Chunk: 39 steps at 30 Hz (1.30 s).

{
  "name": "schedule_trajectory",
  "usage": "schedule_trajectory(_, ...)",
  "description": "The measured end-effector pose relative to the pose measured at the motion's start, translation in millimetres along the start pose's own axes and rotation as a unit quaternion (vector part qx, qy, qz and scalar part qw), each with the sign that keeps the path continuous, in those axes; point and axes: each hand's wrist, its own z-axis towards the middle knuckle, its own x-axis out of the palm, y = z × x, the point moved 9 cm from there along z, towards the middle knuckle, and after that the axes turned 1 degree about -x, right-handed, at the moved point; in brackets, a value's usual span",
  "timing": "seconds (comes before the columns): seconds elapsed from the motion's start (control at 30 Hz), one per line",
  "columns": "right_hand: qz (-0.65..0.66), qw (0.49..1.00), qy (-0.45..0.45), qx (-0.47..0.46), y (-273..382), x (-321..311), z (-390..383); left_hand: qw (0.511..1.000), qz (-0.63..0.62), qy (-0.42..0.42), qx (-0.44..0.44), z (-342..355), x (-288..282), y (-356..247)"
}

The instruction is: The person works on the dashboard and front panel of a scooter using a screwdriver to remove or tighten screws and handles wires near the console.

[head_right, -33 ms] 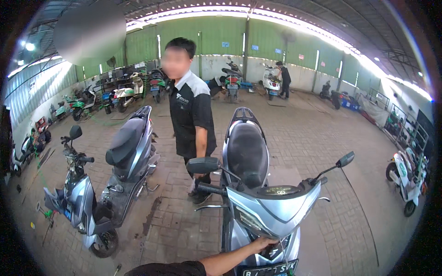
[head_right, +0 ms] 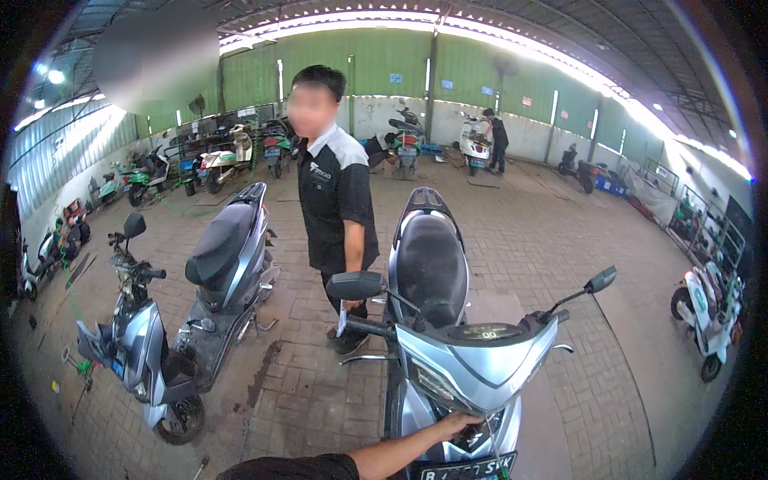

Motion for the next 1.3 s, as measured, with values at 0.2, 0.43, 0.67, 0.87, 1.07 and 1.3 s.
schedule_trajectory(0.2,-0.107,0.989,0.007,-0.098,1.0,-25.5,9.8,0.965,0.224,-0.084,0.109,-12.3,31.3,-26.0)
schedule_trajectory(0.43,-0.067,0.992,0.089,0.059,-17.5,-18.9,11.1,0.897,0.327,-0.241,0.175,-25.0,32.9,-33.1)
schedule_trajectory(0.67,-0.41,0.838,0.32,-0.166,-4.6,9.4,15.1,0.93,0.039,-0.35,0.108,-49.4,42.2,26.2)
schedule_trajectory(0.87,-0.575,0.716,0.328,-0.222,-15.2,15.2,34.8,0.982,-0.114,-0.152,-0.018,-14.2,89.1,51.6)
schedule_trajectory(1.07,-0.42,0.753,0.459,0.215,-15.9,35.8,19.3,0.976,-0.155,-0.149,0.023,-29.3,90.8,30.1)
schedule_trajectory(1.3,-0.504,0.649,0.514,0.247,7.0,74.8,-2.5,0.97,-0.186,-0.152,0.031,-30.3,88.5,19.4)
